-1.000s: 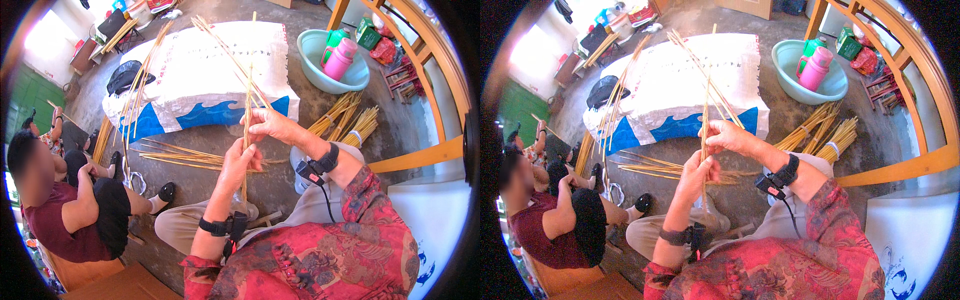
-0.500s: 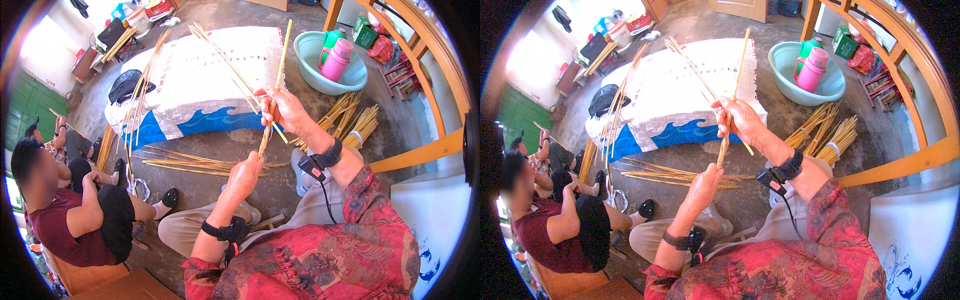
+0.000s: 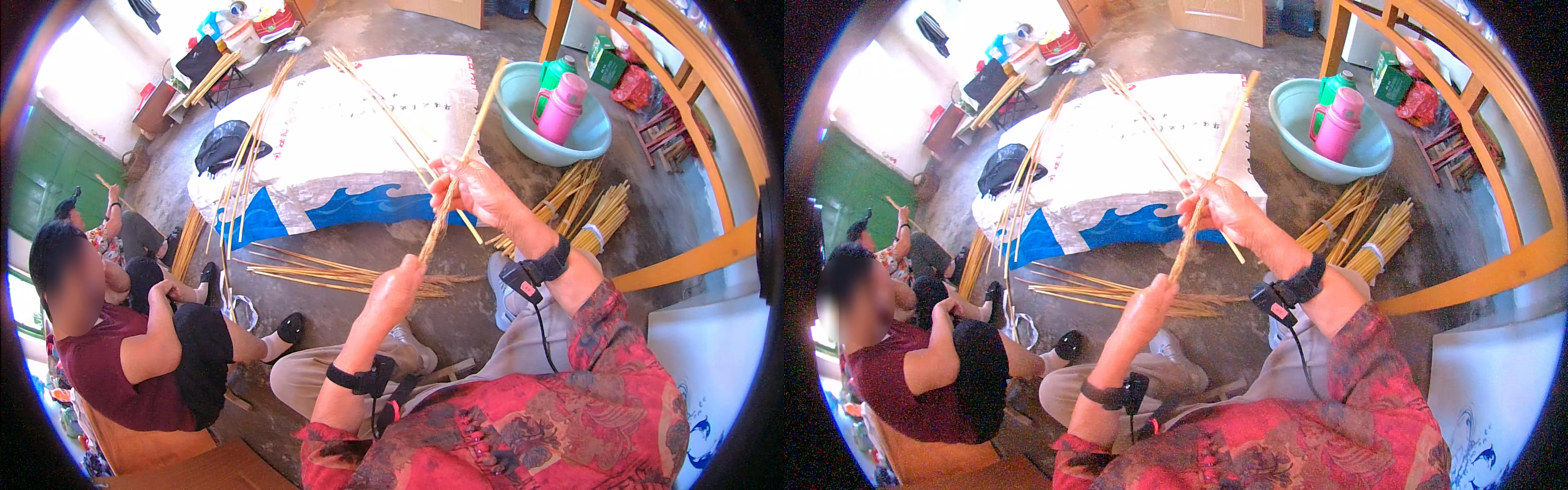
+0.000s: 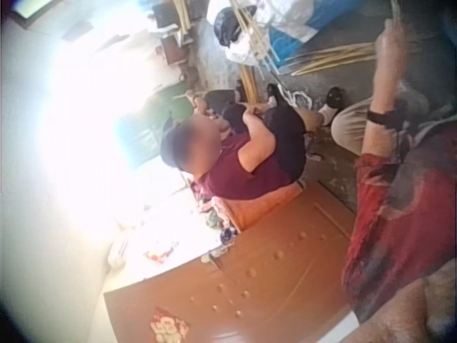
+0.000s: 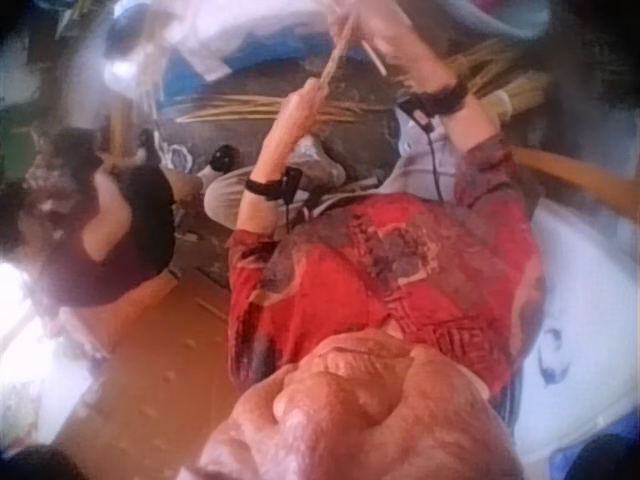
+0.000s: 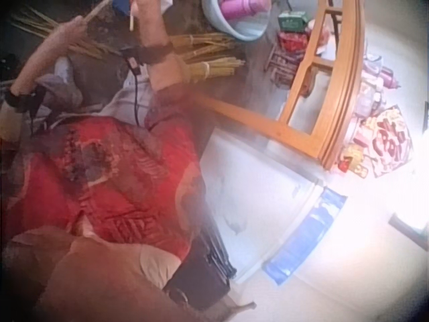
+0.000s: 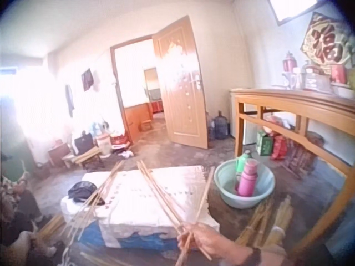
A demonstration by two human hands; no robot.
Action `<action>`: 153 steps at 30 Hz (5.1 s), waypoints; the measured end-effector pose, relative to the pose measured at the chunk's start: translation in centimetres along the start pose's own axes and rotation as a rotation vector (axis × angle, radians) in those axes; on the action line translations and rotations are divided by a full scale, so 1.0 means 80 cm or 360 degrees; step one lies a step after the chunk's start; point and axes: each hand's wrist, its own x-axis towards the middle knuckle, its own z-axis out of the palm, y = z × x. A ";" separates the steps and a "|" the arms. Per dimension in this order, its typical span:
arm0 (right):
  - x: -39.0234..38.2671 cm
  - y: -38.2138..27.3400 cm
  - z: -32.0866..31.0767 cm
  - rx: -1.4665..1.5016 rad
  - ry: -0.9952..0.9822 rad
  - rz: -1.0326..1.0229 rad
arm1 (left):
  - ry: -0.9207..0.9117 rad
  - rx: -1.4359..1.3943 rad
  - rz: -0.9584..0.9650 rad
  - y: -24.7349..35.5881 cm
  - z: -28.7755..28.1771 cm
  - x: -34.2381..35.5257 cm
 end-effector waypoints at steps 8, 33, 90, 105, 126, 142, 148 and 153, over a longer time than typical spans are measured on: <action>-0.001 -0.056 -0.033 -0.1470 0.0965 -0.1510 | 0.0201 -0.0273 -0.0141 -0.036 -0.043 -0.019; -0.002 -0.049 -0.064 -0.3257 0.0327 -0.1027 | 0.0530 -0.0606 -0.0499 -0.139 -0.070 -0.055; -0.035 0.038 0.059 -0.0654 -0.0391 0.0517 | 0.0903 -0.2502 0.0335 -0.038 -0.129 0.117; -0.057 0.044 0.051 -0.0523 -0.0243 0.0593 | 0.0923 -0.2649 0.0444 -0.045 -0.131 0.117; -0.052 0.064 0.054 -0.1278 -0.0226 0.0072 | 0.0417 -0.2778 0.0538 -0.008 -0.119 0.092; -0.028 -0.007 0.059 -0.0811 0.0297 -0.0588 | -0.0113 -0.2246 0.0236 0.032 -0.070 0.083; -0.029 -0.007 0.045 -0.0866 0.0353 -0.0641 | -0.0098 -0.2391 0.0215 0.040 -0.063 0.083; -0.030 -0.005 0.041 -0.0823 0.0333 -0.0612 | -0.0072 -0.2512 0.0181 0.039 -0.064 0.083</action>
